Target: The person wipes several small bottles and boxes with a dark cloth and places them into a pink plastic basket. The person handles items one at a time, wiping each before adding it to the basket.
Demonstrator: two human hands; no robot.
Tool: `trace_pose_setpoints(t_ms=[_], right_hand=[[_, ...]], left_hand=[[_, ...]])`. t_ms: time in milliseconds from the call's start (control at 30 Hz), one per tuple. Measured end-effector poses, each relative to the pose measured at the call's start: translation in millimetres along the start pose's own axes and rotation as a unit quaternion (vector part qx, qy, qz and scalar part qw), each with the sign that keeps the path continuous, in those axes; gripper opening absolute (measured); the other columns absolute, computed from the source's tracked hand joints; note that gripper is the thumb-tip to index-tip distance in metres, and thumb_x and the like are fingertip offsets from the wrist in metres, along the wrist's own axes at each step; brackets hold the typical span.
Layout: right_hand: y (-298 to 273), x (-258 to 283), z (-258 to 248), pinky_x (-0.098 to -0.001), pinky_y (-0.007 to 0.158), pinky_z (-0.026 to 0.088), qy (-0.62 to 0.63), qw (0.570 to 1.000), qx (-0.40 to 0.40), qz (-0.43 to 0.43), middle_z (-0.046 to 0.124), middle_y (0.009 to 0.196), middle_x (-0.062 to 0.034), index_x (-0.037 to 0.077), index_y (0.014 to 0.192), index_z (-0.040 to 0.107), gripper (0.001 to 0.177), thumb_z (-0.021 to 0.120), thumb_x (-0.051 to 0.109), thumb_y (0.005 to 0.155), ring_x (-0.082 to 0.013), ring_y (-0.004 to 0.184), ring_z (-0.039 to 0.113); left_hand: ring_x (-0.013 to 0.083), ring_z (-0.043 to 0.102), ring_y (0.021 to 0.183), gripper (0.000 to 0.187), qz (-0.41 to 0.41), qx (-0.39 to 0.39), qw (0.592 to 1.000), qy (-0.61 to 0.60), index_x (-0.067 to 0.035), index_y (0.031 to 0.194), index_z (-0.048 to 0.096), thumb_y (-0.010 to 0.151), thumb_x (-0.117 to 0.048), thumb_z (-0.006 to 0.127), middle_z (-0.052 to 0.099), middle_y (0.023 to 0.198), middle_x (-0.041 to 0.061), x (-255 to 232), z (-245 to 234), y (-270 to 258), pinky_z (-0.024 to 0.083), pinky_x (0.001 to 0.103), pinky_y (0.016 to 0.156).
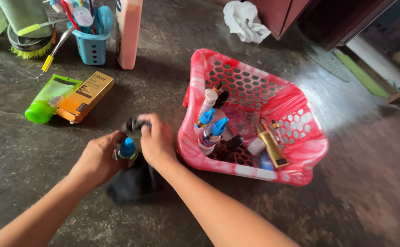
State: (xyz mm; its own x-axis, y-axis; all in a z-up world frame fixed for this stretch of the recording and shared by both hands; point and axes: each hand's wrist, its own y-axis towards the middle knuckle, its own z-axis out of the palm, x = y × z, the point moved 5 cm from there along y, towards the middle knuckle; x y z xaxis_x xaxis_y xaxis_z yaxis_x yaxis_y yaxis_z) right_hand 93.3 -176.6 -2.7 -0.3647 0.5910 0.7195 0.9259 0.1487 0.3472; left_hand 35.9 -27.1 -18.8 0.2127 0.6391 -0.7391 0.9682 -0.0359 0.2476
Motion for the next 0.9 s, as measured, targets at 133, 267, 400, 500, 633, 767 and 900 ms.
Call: trace_pose_setpoints(t_ms=[133,267,400,500,633,767,900], right_hand=[[12.7,47.5,-20.9,-0.0471,0.098,0.049,0.034,0.994,-0.087,-0.051,0.066,0.115,-0.0184,0.012,0.12,0.063,0.027,0.058,0.021,0.095,-0.0383,0.111,0.063],[-29.8,79.3,-13.4,-0.0509,0.092,0.052,-0.076,0.986,0.032,-0.145,0.065,0.114,-0.0199,0.013,0.114,0.067,0.023,0.059,0.026,0.097,-0.0417,0.107,0.064],[-43.4,75.3,-0.5,-0.0522,0.08,0.056,-0.174,0.973,0.06,-0.135,0.066,0.106,-0.0193,0.01,0.103,0.063,0.022,0.059,0.031,0.099,-0.041,0.097,0.067],[-23.1,64.4,3.3,-0.0528,0.073,0.056,-0.192,0.959,0.086,-0.191,0.067,0.098,-0.0197,0.008,0.1,0.063,0.025,0.057,0.032,0.101,-0.044,0.087,0.069],[8.0,37.3,14.2,-0.0525,0.077,0.057,-0.21,0.965,0.108,-0.117,0.07,0.09,-0.0226,0.006,0.089,0.068,0.038,0.051,0.037,0.105,-0.0433,0.084,0.071],[16.6,7.2,21.5,-0.0567,0.074,0.054,-0.295,0.936,0.122,-0.146,0.071,0.089,-0.025,0.004,0.095,0.069,0.041,0.043,0.034,0.107,-0.0472,0.082,0.069],[14.6,-11.0,12.0,-0.0554,0.084,0.054,-0.25,0.96,0.119,0.043,0.07,0.091,-0.0295,0.003,0.091,0.072,0.055,0.042,0.046,0.11,-0.0481,0.091,0.068]], left_hand=[[0.0385,0.072,0.089,0.044,-0.068,0.022,0.997,-0.042,-0.009,0.112,0.068,0.068,-0.006,0.074,0.074,0.09,0.018,10.2,15.3,-9.9,0.057,0.046,0.08],[0.0352,0.074,0.088,0.03,0.014,-0.034,0.993,-0.114,-0.006,0.1,0.069,0.071,-0.008,0.073,0.077,0.087,0.014,19.0,20.1,-15.8,0.057,0.044,0.081],[0.0358,0.071,0.091,0.031,0.0,-0.052,0.994,-0.092,-0.007,0.095,0.072,0.064,-0.008,0.076,0.077,0.091,0.015,31.8,27.0,-25.7,0.056,0.045,0.083],[0.0383,0.065,0.101,0.04,-0.018,-0.035,0.998,-0.051,-0.009,0.104,0.072,0.066,-0.016,0.079,0.075,0.101,0.015,22.6,28.1,-21.4,0.053,0.047,0.088],[0.0353,0.063,0.109,0.04,-0.096,-0.001,0.995,0.03,-0.016,0.109,0.074,0.074,-0.034,0.08,0.074,0.104,0.013,15.2,23.0,-13.3,0.05,0.048,0.094],[0.0321,0.064,0.108,0.035,-0.147,0.041,0.988,0.03,-0.022,0.113,0.073,0.082,-0.04,0.073,0.074,0.101,0.01,8.2,28.2,-13.9,0.045,0.052,0.094],[0.03,0.06,0.111,0.033,-0.134,0.043,0.988,0.069,-0.019,0.119,0.065,0.089,-0.034,0.067,0.075,0.106,0.006,2.8,42.4,-17.9,0.039,0.052,0.098]])
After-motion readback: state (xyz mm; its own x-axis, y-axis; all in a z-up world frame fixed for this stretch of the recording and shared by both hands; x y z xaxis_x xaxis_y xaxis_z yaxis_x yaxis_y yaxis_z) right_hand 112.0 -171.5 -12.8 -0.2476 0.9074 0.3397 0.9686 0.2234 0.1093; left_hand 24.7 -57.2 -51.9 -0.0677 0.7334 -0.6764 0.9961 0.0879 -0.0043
